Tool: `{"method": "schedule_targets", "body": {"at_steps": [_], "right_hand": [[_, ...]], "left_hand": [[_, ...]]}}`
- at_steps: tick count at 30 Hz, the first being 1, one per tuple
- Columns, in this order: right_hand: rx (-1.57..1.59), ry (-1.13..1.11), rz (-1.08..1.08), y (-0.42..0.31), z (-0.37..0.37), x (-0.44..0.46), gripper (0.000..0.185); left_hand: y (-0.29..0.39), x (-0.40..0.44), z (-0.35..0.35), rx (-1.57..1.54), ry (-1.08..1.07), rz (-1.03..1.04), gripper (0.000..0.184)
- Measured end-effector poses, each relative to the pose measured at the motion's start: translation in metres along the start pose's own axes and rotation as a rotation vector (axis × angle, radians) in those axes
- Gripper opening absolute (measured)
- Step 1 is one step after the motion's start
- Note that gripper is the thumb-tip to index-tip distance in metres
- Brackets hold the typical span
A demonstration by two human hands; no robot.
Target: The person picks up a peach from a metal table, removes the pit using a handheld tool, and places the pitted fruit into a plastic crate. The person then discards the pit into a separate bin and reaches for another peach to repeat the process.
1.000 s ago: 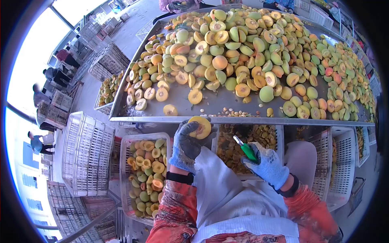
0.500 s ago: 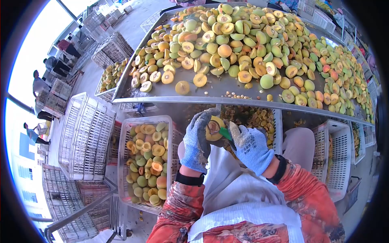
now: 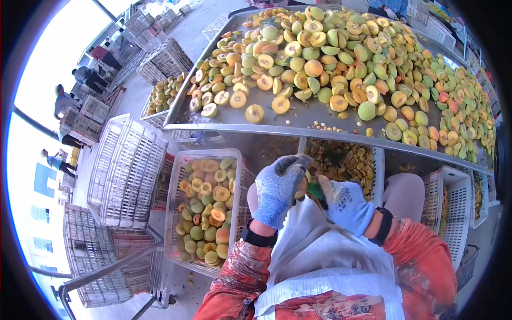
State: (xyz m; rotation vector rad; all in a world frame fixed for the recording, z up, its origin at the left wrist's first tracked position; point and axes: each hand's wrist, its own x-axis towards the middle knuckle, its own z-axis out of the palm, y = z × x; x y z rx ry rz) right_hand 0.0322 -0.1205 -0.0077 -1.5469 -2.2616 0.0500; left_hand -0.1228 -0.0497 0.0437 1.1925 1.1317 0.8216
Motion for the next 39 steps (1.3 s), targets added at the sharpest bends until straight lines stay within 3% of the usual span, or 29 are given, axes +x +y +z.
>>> {"method": "schedule_targets", "body": {"at_steps": [1, 3, 4, 5, 6, 7, 9, 13, 15, 16, 18, 21, 23, 25, 27, 29, 30, 31, 33, 35, 36, 37, 39], "right_hand": [[-0.038, -0.044, -0.033, 0.008, -0.015, 0.006, 0.043], [-0.130, -0.051, -0.101, 0.016, -0.030, 0.008, 0.050], [-0.120, -0.075, -0.127, 0.017, -0.036, 0.008, 0.053], [-0.060, -0.114, -0.075, 0.019, -0.031, 0.002, 0.054], [0.100, -0.092, -0.005, 0.009, -0.032, 0.000, 0.041], [0.098, -0.090, -0.043, 0.001, -0.026, -0.004, 0.041], [0.346, -0.149, 0.282, -0.009, -0.015, -0.014, 0.038], [0.535, -0.096, 0.199, -0.016, -0.028, -0.010, 0.036], [0.973, -0.329, 0.476, -0.015, -0.041, -0.003, 0.035], [0.973, -0.324, 0.467, -0.014, -0.044, -0.002, 0.035], [1.513, -0.380, 0.654, -0.010, -0.047, 0.001, 0.039], [1.585, -0.283, 0.672, 0.005, -0.032, 0.007, 0.042], [1.525, -0.217, 0.704, 0.009, -0.028, 0.006, 0.041], [1.465, -0.155, 0.734, 0.003, -0.027, 0.004, 0.040], [0.598, -0.061, 0.598, -0.011, -0.030, 0.004, 0.042], [0.677, -0.061, 0.601, -0.007, -0.026, 0.002, 0.041], [0.756, -0.059, 0.608, -0.003, -0.024, -0.001, 0.040], [0.755, -0.053, 0.615, 0.004, -0.020, -0.002, 0.040], [1.071, -0.009, 0.422, 0.014, -0.012, -0.006, 0.041], [1.111, -0.111, 0.496, 0.006, -0.037, 0.001, 0.042], [1.153, -0.203, 0.559, 0.005, -0.047, 0.003, 0.042], [1.144, -0.183, 0.579, 0.008, -0.049, 0.002, 0.042], [1.369, -0.294, 0.538, 0.015, -0.049, 0.003, 0.046]], "left_hand": [[0.000, 0.004, -0.002, 0.080, -0.019, -0.012, 0.021], [0.001, 0.013, -0.016, 0.164, -0.067, 0.167, 0.020], [0.021, 0.002, -0.009, 0.241, -0.083, 0.095, 0.020], [0.037, -0.008, 0.005, 0.307, -0.102, 0.016, 0.019], [0.018, -0.002, 0.009, 0.240, -0.080, 0.129, 0.020], [-0.005, 0.006, 0.011, 0.165, -0.065, 0.240, 0.020], [-0.020, 0.012, 0.017, 0.211, -0.030, 0.248, 0.020], [-0.025, 0.011, 0.018, 0.315, -0.035, 0.227, 0.021], [-0.019, 0.015, 0.018, 0.344, -0.050, 0.239, 0.021], [-0.017, 0.015, 0.017, 0.305, -0.085, 0.214, 0.022], [-0.013, 0.020, 0.018, 0.266, -0.111, 0.197, 0.022], [-0.019, 0.033, 0.027, 0.339, -0.058, 0.166, 0.024], [-0.043, 0.038, 0.041, -0.286, -0.046, 0.294, 0.030], [-0.048, 0.036, 0.054, -0.309, 0.031, 0.261, 0.032], [-0.044, 0.038, 0.059, -0.339, 0.111, 0.229, 0.034], [-0.027, 0.042, 0.057, 0.165, 0.142, 0.041, 0.033], [-0.027, 0.045, 0.055, 0.163, 0.137, 0.034, 0.033], [-0.027, 0.052, 0.051, 0.256, 0.032, 0.089, 0.028], [-0.016, 0.062, 0.041, 0.349, -0.082, 0.136, 0.024], [-0.001, 0.070, 0.034, 0.333, -0.455, 0.005, 0.021], [-0.022, 0.082, 0.033, 0.347, -0.528, 0.162, 0.021], [-0.018, 0.077, 0.038, 0.345, -0.556, 0.169, 0.021], [0.000, 0.067, 0.033, 0.418, -0.444, 0.410, 0.019]]}}
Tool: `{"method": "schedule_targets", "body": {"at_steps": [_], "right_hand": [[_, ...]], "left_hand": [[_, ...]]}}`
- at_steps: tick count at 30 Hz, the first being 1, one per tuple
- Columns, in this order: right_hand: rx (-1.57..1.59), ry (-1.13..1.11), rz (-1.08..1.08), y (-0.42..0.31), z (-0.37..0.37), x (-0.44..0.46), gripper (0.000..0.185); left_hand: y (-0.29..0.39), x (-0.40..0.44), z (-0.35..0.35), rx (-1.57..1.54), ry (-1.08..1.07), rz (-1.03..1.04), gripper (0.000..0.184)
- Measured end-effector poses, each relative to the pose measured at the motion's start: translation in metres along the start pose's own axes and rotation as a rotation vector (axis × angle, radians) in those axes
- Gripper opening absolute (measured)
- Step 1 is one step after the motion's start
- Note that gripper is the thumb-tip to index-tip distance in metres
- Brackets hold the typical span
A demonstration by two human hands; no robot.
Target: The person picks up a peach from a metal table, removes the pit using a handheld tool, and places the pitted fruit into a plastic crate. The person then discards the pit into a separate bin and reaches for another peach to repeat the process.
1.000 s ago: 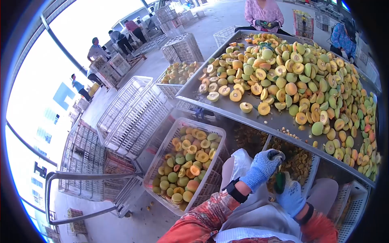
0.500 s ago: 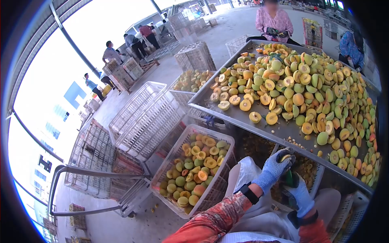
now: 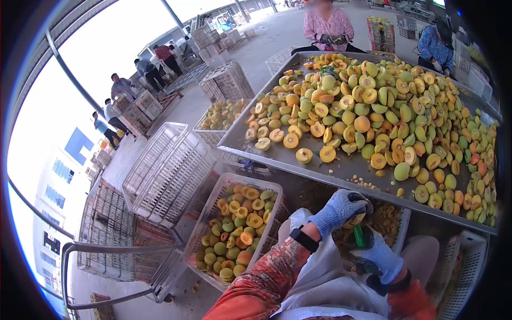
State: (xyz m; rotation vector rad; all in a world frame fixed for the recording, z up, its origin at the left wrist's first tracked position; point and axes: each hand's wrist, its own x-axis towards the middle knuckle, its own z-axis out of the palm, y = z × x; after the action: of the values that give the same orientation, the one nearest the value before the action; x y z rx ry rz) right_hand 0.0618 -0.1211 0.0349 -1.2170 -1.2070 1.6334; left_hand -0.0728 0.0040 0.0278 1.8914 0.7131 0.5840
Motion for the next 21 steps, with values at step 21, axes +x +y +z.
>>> {"method": "schedule_targets", "body": {"at_steps": [21], "right_hand": [[0.136, 0.408, -0.396, 0.029, -0.018, 0.011, 0.026]], "left_hand": [[0.010, -0.002, 0.015, 0.340, 0.163, 0.120, 0.051]]}}
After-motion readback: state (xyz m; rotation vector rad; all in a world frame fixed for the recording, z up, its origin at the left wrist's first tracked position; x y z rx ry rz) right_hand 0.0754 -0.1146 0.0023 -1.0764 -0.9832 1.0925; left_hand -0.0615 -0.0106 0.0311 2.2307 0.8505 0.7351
